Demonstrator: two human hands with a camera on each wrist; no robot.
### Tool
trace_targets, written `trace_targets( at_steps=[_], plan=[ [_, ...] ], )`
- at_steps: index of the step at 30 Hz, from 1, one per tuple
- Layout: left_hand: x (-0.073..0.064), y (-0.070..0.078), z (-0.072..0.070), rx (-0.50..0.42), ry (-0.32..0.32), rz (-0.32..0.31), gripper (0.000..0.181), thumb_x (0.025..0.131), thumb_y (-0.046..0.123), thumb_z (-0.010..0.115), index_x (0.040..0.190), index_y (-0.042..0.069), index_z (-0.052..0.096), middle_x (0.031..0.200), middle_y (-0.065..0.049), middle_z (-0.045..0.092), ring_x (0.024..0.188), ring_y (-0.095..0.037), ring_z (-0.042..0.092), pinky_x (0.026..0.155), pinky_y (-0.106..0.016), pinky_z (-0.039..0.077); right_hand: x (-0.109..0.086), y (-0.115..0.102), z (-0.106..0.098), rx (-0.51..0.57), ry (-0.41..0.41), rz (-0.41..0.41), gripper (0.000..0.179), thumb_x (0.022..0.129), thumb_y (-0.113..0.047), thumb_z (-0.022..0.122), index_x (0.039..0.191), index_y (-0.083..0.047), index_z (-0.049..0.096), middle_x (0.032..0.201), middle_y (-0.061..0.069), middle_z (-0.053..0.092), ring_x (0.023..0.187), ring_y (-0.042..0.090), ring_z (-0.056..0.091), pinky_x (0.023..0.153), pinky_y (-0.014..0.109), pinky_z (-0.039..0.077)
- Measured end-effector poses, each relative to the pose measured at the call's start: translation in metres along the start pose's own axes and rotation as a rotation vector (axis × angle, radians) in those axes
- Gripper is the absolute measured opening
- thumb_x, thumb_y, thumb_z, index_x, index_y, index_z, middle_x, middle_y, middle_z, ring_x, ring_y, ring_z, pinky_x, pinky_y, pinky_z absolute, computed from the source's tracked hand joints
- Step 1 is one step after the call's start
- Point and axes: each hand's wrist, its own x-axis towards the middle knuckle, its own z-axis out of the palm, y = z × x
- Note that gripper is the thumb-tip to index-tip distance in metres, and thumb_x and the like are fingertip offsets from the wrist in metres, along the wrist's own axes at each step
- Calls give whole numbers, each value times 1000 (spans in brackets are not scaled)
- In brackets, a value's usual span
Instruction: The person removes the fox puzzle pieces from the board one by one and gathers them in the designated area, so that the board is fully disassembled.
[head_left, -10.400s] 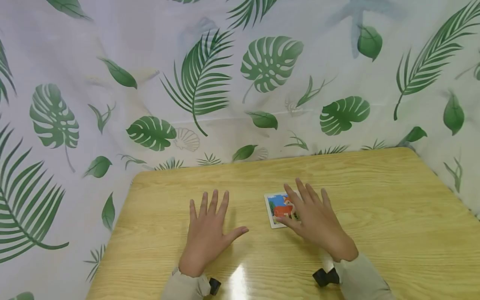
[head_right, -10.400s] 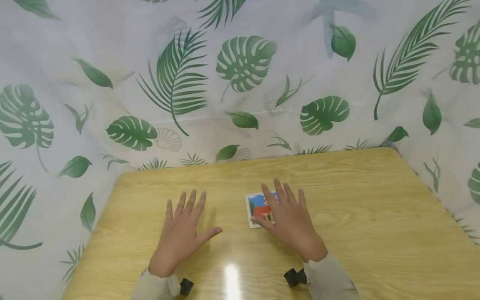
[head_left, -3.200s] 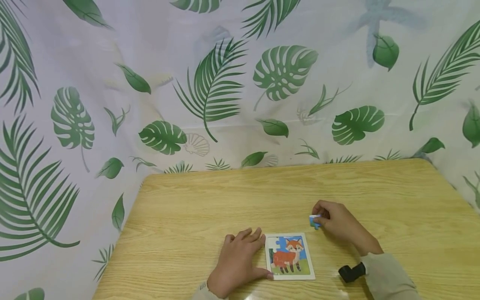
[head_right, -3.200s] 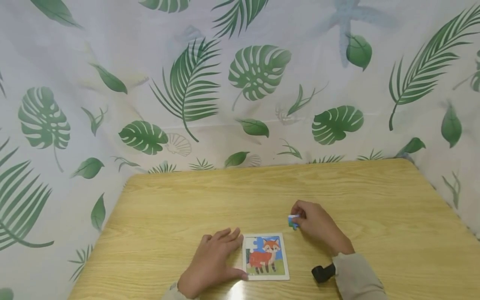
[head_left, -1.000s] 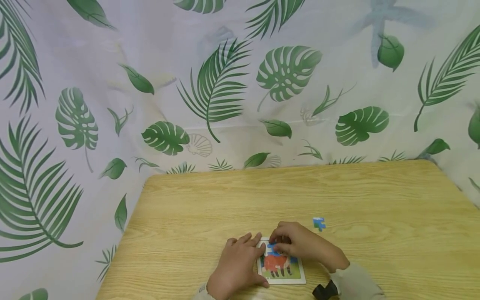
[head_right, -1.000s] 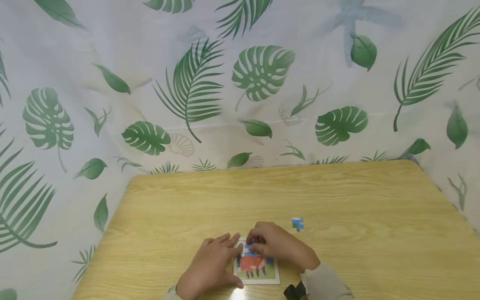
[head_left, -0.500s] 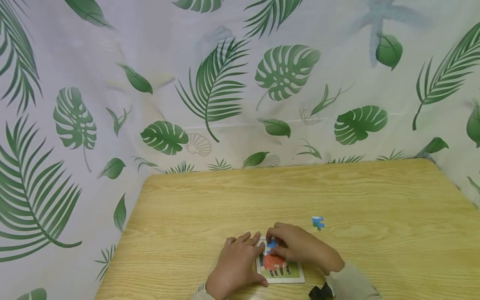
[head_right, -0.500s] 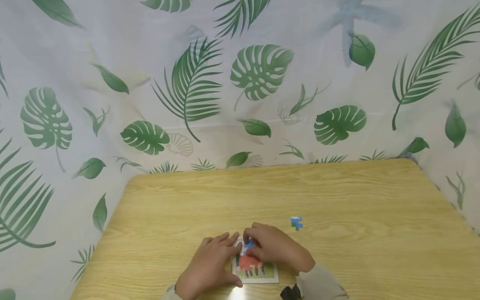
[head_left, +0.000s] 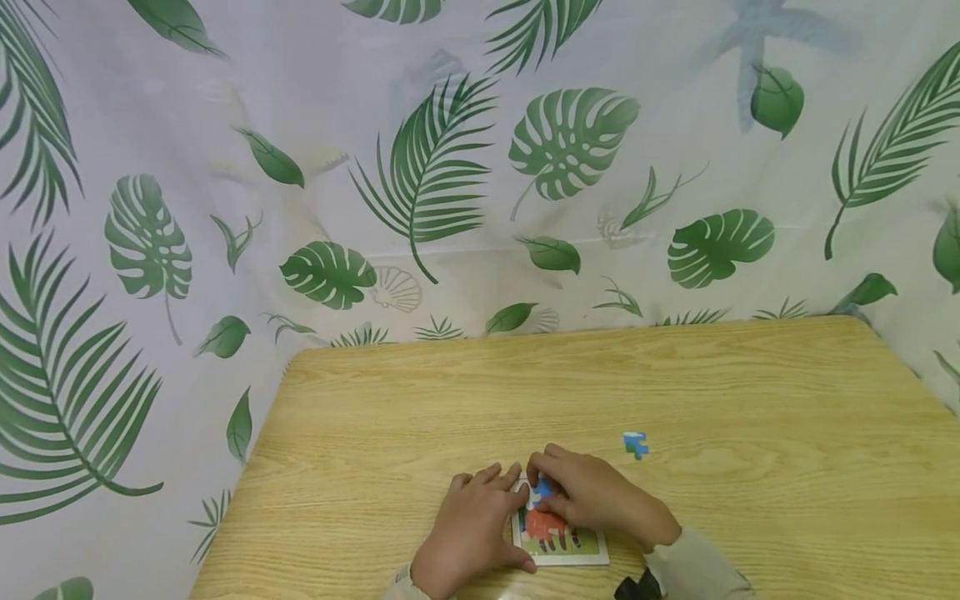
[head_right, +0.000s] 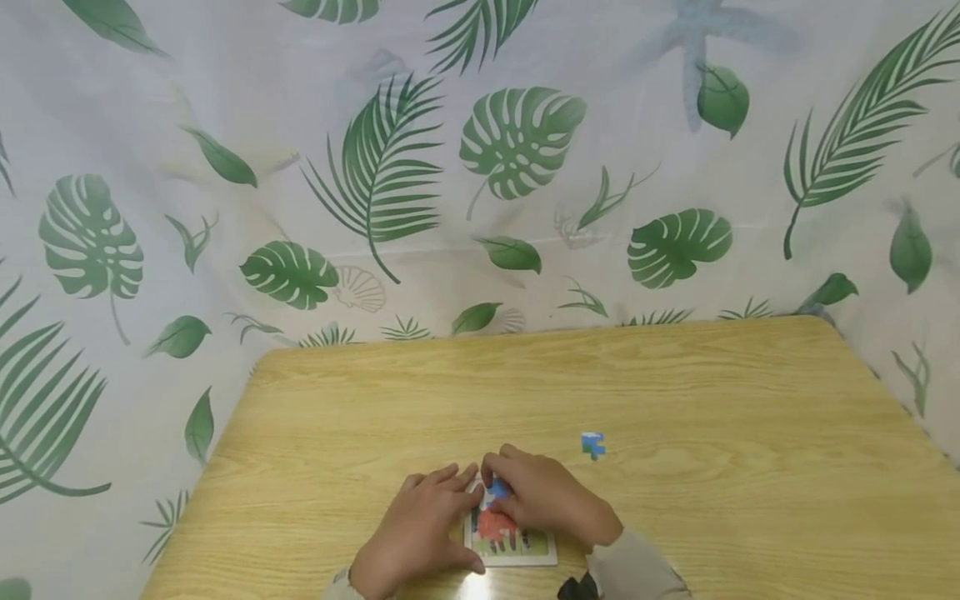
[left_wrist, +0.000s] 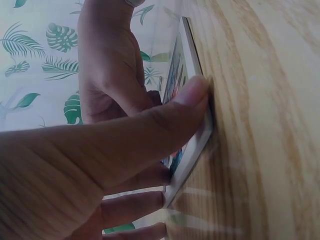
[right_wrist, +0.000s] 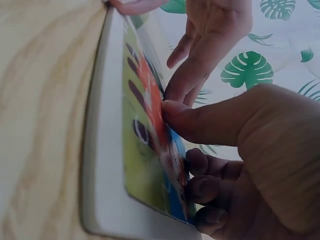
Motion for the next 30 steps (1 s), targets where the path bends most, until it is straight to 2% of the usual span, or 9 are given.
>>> trace_targets(
  at_steps=[6,11,16,23,30],
  plan=[
    [0,0,1,-7,-1,-4,89,64,63,88,140,20,67,153,-4,52,139,-30,52,103,-53,46,-1,0,3,-9,41,8,21,92,-16,78,103,-19,61,96,-6,46,68,4,45,60,22,42],
    [1,-1,2,-7,2,-6,89,64,63,89,139,20,67,153,-4,52,139,-30,51,104,-53,45,-1,2,1,14,22,14,20,94,-11,75,108,-19,64,100,-6,49,73,5,48,65,24,44],
    [1,0,2,-8,4,-4,90,64,63,89,140,20,67,154,-4,52,139,-30,51,104,-53,45,-2,5,-6,28,11,-20,21,94,-2,71,111,-15,68,98,-5,50,75,6,47,67,24,45],
    [0,-1,1,-5,-5,-9,91,64,64,88,142,21,66,154,-3,52,139,-30,51,104,-53,45,0,3,-2,25,3,-25,20,94,-12,76,111,-17,68,98,-6,47,70,2,44,61,22,42],
    [1,-1,0,-2,-11,-11,91,65,65,88,142,22,65,154,-3,51,140,-30,50,104,-53,44,1,2,-1,-3,19,-24,22,93,-12,77,108,-21,64,96,-6,45,68,3,43,60,22,40]
  ],
)
